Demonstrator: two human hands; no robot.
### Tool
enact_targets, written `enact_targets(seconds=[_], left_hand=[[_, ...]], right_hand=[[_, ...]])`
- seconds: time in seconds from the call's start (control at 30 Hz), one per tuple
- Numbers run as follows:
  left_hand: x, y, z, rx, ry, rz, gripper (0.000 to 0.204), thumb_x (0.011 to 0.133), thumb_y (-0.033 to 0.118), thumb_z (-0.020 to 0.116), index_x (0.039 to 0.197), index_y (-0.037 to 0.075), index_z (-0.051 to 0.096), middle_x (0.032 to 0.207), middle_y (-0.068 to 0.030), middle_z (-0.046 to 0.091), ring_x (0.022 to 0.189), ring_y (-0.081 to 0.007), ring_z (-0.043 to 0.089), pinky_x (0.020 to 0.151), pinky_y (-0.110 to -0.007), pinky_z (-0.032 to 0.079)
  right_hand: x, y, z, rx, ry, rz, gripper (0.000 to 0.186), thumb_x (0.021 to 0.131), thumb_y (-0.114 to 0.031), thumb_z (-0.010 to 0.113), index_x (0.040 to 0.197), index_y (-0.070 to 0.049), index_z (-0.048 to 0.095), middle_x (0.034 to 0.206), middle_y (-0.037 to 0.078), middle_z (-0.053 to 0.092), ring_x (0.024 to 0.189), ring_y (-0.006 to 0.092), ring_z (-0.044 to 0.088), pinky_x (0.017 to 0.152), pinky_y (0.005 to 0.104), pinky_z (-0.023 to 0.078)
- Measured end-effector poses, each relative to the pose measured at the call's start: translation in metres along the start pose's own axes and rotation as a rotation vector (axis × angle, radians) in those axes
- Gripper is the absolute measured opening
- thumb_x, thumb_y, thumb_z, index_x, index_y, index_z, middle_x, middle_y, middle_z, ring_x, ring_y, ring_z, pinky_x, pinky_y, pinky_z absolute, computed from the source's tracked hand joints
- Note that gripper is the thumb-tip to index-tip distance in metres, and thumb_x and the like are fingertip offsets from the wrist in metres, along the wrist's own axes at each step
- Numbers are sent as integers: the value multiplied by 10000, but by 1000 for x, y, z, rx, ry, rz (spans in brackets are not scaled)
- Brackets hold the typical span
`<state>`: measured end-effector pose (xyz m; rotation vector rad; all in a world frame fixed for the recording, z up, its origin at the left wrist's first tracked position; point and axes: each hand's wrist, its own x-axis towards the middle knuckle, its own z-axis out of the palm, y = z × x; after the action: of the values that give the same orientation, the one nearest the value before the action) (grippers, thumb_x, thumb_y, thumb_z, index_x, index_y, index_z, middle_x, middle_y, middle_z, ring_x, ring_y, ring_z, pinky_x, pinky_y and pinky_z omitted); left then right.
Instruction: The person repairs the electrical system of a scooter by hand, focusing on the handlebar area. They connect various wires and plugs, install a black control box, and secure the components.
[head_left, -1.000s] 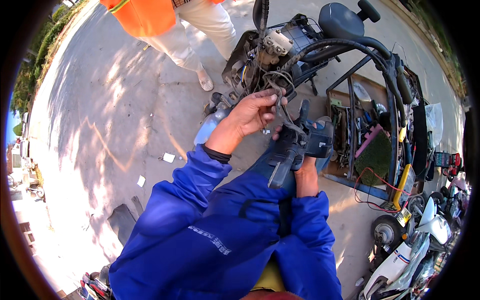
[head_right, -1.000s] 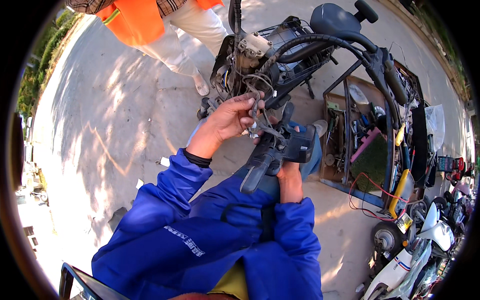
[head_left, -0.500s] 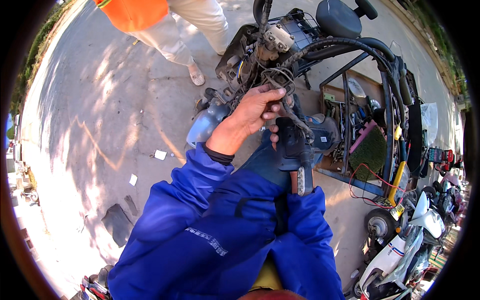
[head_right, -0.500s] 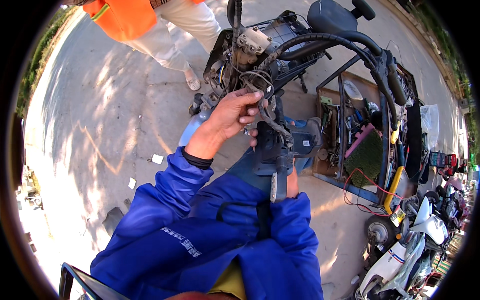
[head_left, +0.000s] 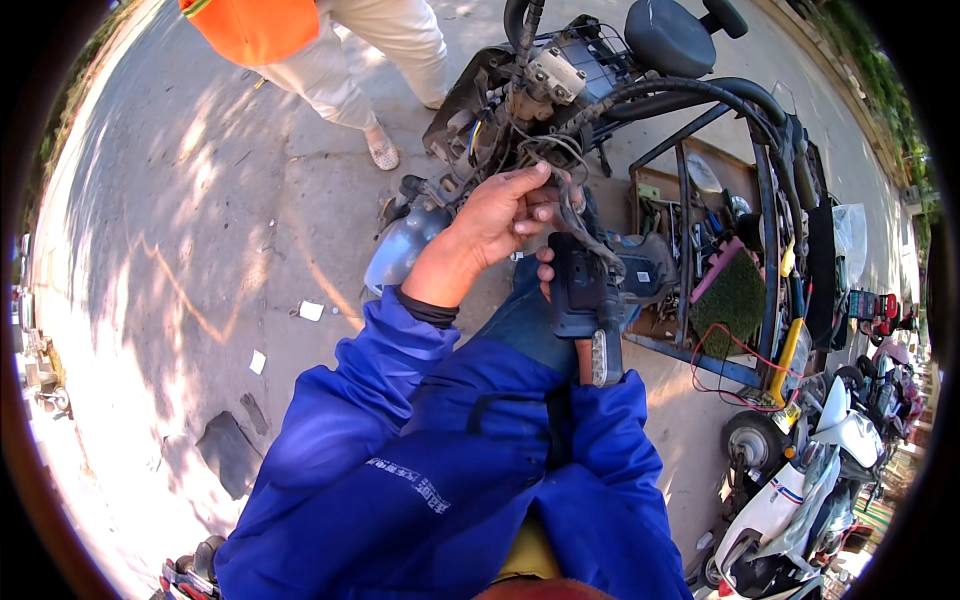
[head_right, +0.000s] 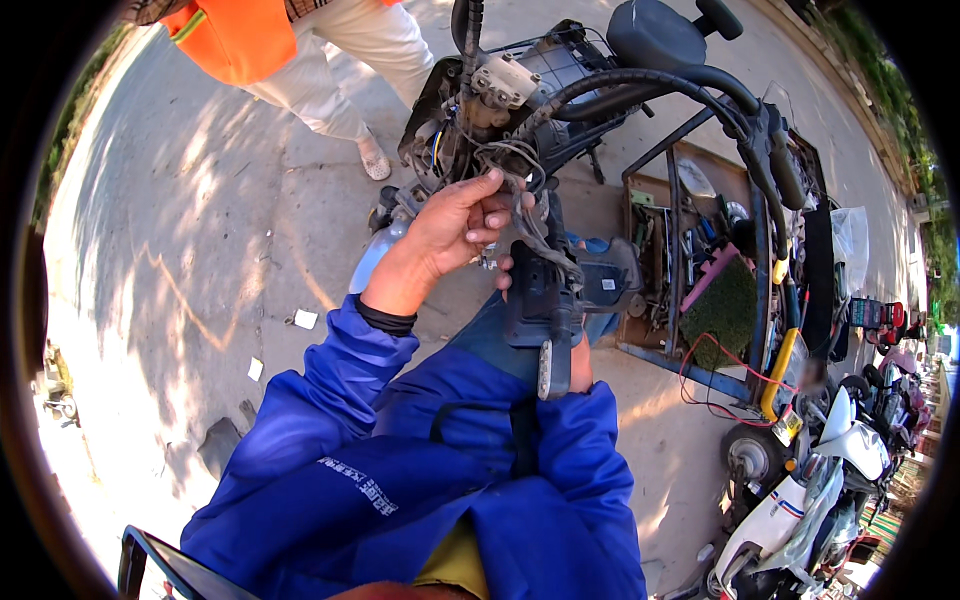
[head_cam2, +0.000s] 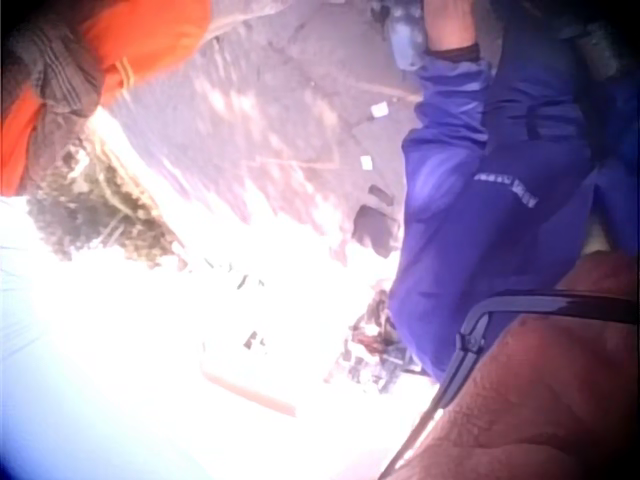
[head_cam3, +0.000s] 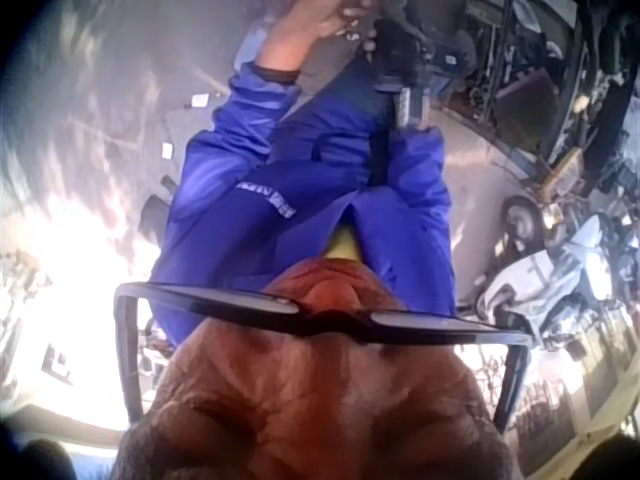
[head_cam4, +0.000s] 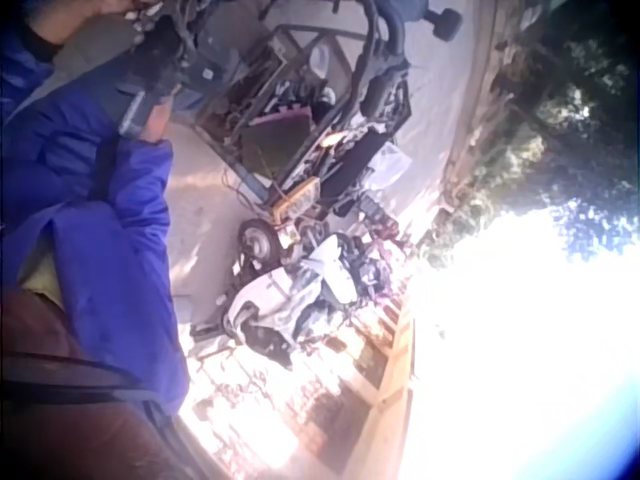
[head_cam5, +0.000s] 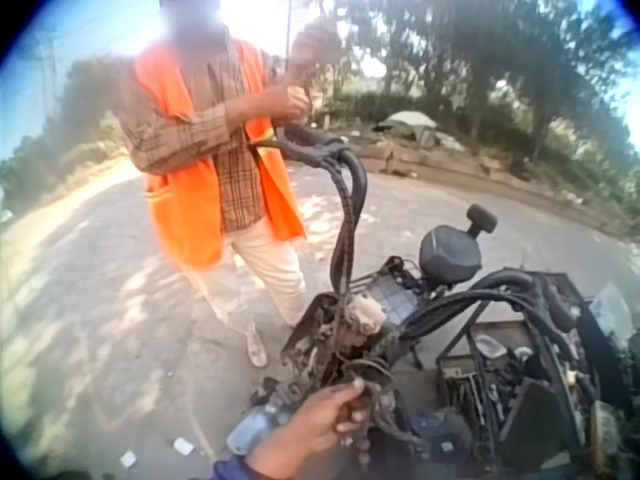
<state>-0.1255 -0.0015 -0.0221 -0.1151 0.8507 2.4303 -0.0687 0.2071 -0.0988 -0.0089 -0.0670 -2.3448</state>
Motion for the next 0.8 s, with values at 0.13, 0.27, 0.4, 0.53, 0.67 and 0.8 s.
enact_targets(seconds=[0.13, 0.27, 0.4, 0.53, 0.67, 0.8], left_hand=[[-1, 1, -8, -7, -53, -41, 297, 1071, 268, 602, 1174, -4, 666, 852, -54, 649, 572, -55, 418, 477, -171, 337], [-3, -2, 4, 13, 166, 38, 211, 1057, 205, 622, 1130, 15, 677, 835, -36, 658, 568, -51, 412, 476, -186, 342], [-7, 2, -13, 17, 228, 134, 234, 1025, 185, 669, 1181, 11, 653, 955, -49, 710, 620, -51, 474, 467, -185, 348], [-10, 7, -33, -9, 120, 97, 294, 1030, 188, 656, 1246, -10, 631, 965, -55, 712, 625, -63, 479, 456, -179, 348], [-16, 17, -38, -79, 6, 30, 338, 1061, 182, 605, 1335, -6, 545, 1018, -45, 623, 653, -88, 463, 484, -210, 379], [-13, 14, -46, -105, -51, 28, 297, 1051, 187, 615, 1284, 5, 589, 1019, -61, 673, 735, -112, 537, 562, -220, 434]], right_hand=[[-2, 1, -2, -94, 50, -98, 848, 989, -628, 561, 1582, -57, 358, 1297, 271, 506, 1140, 420, 575, 926, 550, 593], [3, 15, 16, -274, 191, -319, 771, 1022, -650, 471, 1490, -38, 478, 1154, 236, 640, 1035, 415, 669, 889, 520, 614], [9, 29, 19, -369, 300, -475, 622, 1031, -554, 547, 1396, -51, 559, 1174, 147, 704, 1040, 311, 707, 938, 479, 592], [9, 36, 10, -326, 302, -516, 515, 1041, -478, 582, 1338, -57, 582, 1147, 81, 702, 1019, 215, 709, 967, 424, 573], [-1, 47, 35, -419, 400, -510, 544, 1018, -535, 604, 1280, -58, 606, 1124, 92, 713, 980, 207, 719, 799, 405, 622], [-9, 39, 24, -515, 290, -443, 579, 970, -556, 682, 1241, -50, 600, 939, 69, 700, 714, 166, 689, 580, 325, 579]])
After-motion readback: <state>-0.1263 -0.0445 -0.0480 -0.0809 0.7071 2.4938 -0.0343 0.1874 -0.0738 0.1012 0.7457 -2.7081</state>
